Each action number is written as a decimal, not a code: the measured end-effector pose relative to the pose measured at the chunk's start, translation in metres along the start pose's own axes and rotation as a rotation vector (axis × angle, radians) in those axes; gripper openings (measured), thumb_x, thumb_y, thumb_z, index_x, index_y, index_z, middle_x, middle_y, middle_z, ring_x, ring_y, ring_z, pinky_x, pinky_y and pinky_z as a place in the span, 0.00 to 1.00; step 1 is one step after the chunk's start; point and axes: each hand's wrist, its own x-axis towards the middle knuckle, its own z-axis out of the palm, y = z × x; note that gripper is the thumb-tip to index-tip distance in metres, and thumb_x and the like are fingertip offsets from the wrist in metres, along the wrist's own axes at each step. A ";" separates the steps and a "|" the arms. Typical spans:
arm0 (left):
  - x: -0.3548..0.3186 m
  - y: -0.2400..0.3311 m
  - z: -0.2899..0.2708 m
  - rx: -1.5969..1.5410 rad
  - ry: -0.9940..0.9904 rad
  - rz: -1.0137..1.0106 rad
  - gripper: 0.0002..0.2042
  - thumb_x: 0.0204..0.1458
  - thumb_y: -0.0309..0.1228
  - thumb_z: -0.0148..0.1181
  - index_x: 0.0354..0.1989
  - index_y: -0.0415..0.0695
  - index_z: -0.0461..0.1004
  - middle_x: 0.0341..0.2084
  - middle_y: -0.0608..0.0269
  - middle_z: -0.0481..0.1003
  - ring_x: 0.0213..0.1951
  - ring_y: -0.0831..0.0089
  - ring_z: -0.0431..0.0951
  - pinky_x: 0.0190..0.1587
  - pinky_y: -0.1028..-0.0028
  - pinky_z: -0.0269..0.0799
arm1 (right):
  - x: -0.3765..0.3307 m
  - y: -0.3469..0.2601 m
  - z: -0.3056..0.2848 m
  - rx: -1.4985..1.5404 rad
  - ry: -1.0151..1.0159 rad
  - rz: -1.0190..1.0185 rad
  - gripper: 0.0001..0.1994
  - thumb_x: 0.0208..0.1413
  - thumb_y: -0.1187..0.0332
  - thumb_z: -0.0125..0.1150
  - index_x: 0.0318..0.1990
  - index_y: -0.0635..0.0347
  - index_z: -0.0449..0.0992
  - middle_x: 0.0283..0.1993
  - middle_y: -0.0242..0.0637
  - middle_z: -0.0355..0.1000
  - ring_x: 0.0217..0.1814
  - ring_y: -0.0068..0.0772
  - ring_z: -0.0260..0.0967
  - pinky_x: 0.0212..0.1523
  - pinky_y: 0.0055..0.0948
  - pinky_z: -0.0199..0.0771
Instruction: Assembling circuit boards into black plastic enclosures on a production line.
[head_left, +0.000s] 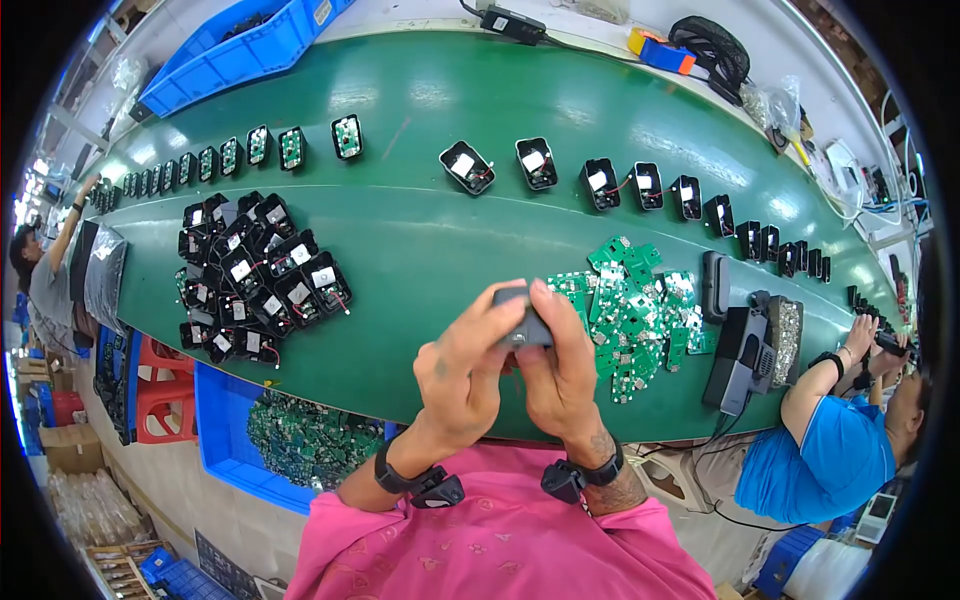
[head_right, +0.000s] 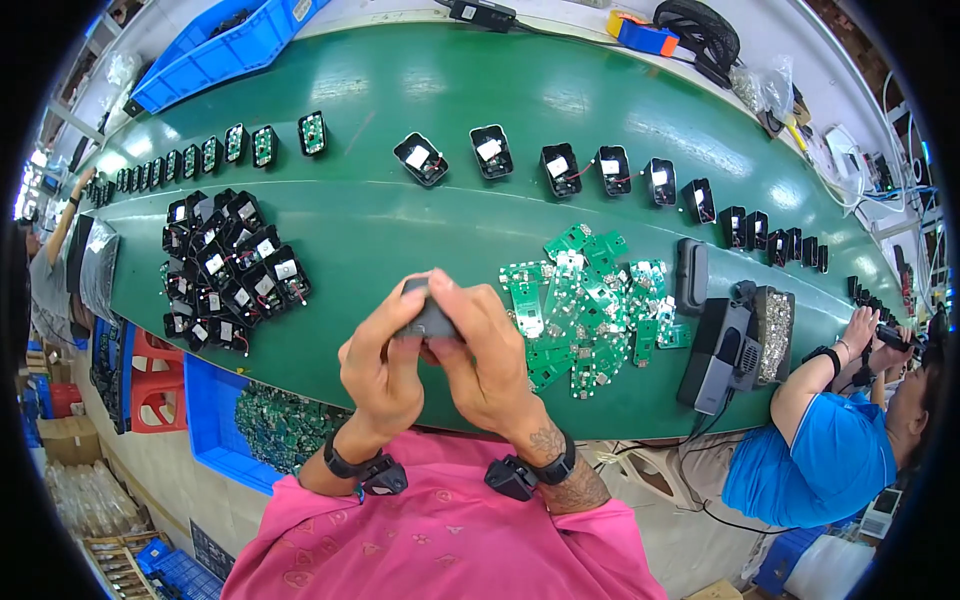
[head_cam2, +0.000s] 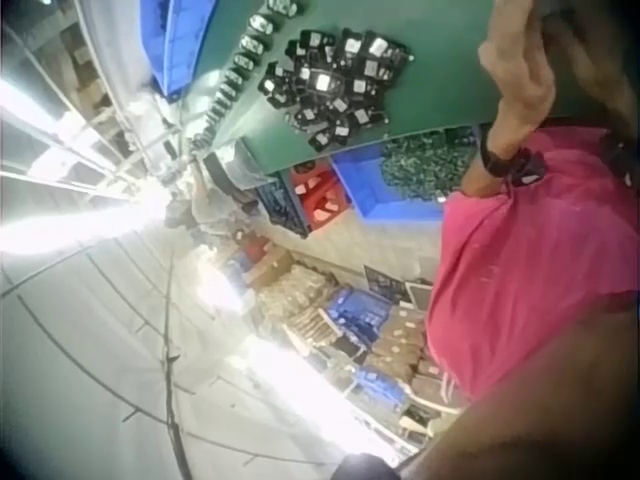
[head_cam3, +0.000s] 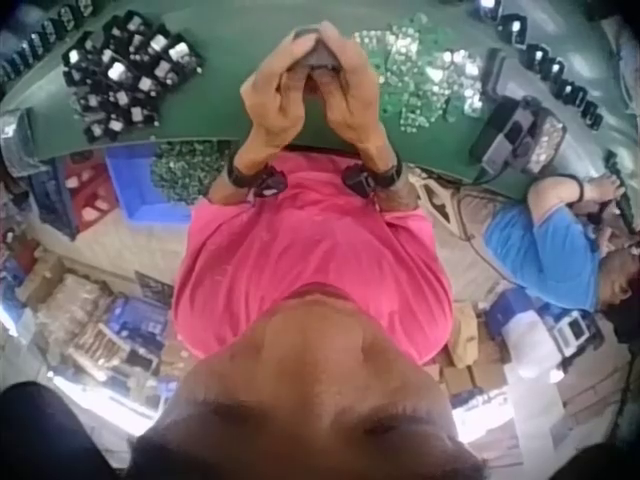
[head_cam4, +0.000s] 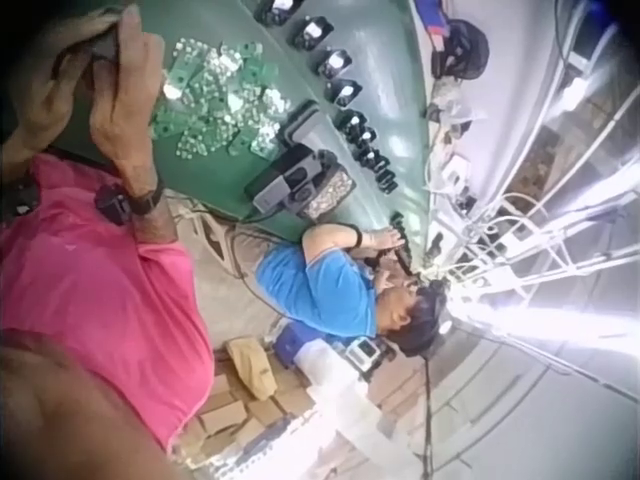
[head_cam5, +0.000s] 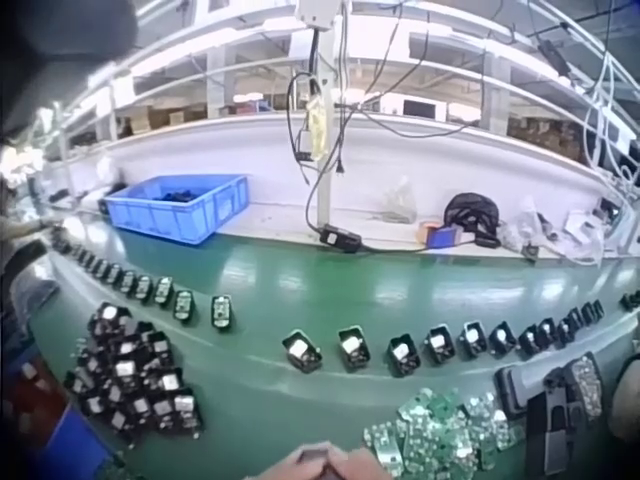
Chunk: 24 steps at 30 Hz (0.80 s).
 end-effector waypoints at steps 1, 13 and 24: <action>0.001 0.002 0.001 -0.013 0.014 0.145 0.12 0.62 0.25 0.53 0.53 0.41 0.74 0.48 0.39 0.77 0.40 0.55 0.84 0.36 0.69 0.80 | 0.000 -0.001 -0.003 -0.001 0.002 -0.002 0.28 0.53 0.81 0.59 0.64 0.59 0.67 0.42 0.42 0.70 0.37 0.38 0.67 0.36 0.34 0.69; 0.018 0.019 -0.013 -0.240 -0.054 -0.540 0.15 0.64 0.29 0.50 0.56 0.39 0.71 0.43 0.48 0.77 0.27 0.69 0.82 0.24 0.75 0.77 | -0.003 -0.018 -0.011 0.216 -0.041 0.463 0.25 0.56 0.75 0.62 0.62 0.67 0.67 0.42 0.42 0.72 0.37 0.35 0.70 0.38 0.30 0.73; 0.132 -0.182 -0.038 0.379 0.192 -0.665 0.19 0.64 0.30 0.48 0.61 0.38 0.64 0.32 0.47 0.79 0.17 0.61 0.81 0.23 0.66 0.77 | -0.025 0.018 -0.070 -0.510 -0.061 0.315 0.09 0.55 0.77 0.62 0.44 0.64 0.79 0.34 0.39 0.72 0.35 0.35 0.71 0.37 0.31 0.71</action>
